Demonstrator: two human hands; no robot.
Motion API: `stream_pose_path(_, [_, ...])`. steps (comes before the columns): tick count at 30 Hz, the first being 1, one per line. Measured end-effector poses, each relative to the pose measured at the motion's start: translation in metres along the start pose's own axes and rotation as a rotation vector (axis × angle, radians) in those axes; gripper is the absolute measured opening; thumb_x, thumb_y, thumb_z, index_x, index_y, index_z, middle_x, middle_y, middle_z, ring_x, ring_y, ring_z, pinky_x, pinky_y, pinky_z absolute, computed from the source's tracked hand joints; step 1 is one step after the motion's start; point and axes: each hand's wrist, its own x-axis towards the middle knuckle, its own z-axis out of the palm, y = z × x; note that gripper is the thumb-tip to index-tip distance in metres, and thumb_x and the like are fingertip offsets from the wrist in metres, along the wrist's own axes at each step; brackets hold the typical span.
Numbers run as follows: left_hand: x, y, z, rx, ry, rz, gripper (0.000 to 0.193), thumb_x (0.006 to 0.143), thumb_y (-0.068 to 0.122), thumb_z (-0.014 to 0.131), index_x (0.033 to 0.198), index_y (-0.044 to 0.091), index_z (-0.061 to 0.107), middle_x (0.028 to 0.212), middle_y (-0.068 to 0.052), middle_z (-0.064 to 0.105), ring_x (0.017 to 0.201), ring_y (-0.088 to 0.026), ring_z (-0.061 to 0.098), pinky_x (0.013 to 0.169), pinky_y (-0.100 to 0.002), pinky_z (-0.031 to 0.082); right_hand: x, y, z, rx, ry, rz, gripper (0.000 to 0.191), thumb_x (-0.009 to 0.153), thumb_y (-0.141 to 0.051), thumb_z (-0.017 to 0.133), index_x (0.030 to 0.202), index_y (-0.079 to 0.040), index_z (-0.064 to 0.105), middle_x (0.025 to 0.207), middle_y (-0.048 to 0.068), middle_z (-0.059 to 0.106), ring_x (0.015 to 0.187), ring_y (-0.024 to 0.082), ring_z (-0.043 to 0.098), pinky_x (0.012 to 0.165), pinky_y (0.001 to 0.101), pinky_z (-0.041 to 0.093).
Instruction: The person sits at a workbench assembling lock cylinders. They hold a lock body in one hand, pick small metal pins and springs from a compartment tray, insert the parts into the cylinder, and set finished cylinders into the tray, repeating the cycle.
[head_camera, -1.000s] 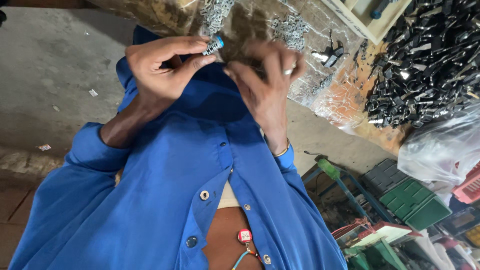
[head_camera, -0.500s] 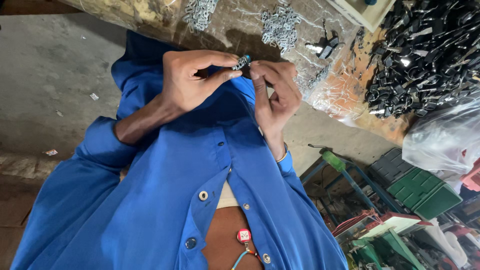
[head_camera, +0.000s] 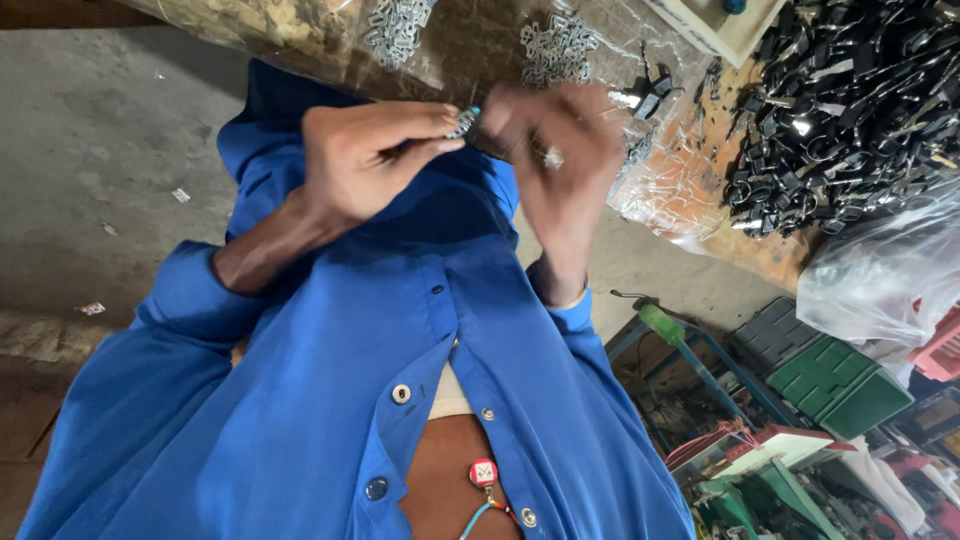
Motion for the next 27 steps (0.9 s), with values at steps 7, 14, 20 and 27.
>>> stream_pose_path(7, [-0.003, 0.0, -0.014, -0.063, 0.114, -0.086, 0.021, 0.096, -0.005, 0.087, 0.114, -0.001, 0.076, 0.118, -0.015, 0.077, 0.096, -0.016, 0.078, 0.067, -0.024, 0.056, 0.023, 0.0, 0.017, -0.334, -0.006, -0.034, 0.027, 0.106, -0.037, 0.078, 0.127, -0.018, 0.078, 0.138, 0.002, 0.05, 0.123, 0.027, 0.042, 0.106, 0.0482, 0.031])
stream_pose_path(14, [0.0, 0.0, -0.009, -0.102, 0.108, -0.128, 0.019, 0.097, -0.004, 0.087, 0.113, 0.0, 0.076, 0.118, -0.013, 0.078, 0.09, -0.011, 0.075, 0.058, -0.02, 0.052, -0.021, 0.011, 0.005, -0.144, -0.065, -0.302, 0.026, 0.088, -0.032, 0.084, 0.109, -0.019, 0.079, 0.136, 0.004, 0.055, 0.129, 0.033, 0.042, 0.106, 0.0513, 0.028])
stream_pose_path(20, [0.005, 0.006, 0.007, -0.102, 0.006, -0.108, 0.02, 0.095, 0.0, 0.087, 0.111, 0.0, 0.076, 0.114, -0.014, 0.077, 0.1, -0.02, 0.078, 0.076, -0.028, 0.06, -0.045, 0.022, 0.006, 0.16, -0.034, -0.126, 0.014, 0.092, -0.007, 0.085, 0.103, -0.01, 0.076, 0.107, 0.001, 0.07, 0.101, 0.021, 0.063, 0.097, 0.0369, 0.039])
stream_pose_path(27, [0.005, 0.005, 0.018, -0.037, -0.061, -0.048, 0.022, 0.094, 0.002, 0.086, 0.112, 0.0, 0.074, 0.114, -0.015, 0.076, 0.105, -0.025, 0.078, 0.087, -0.033, 0.065, -0.05, 0.01, 0.008, 0.312, 0.007, 0.118, 0.018, 0.098, 0.005, 0.074, 0.116, -0.001, 0.075, 0.108, 0.008, 0.068, 0.098, 0.021, 0.063, 0.09, 0.0303, 0.047])
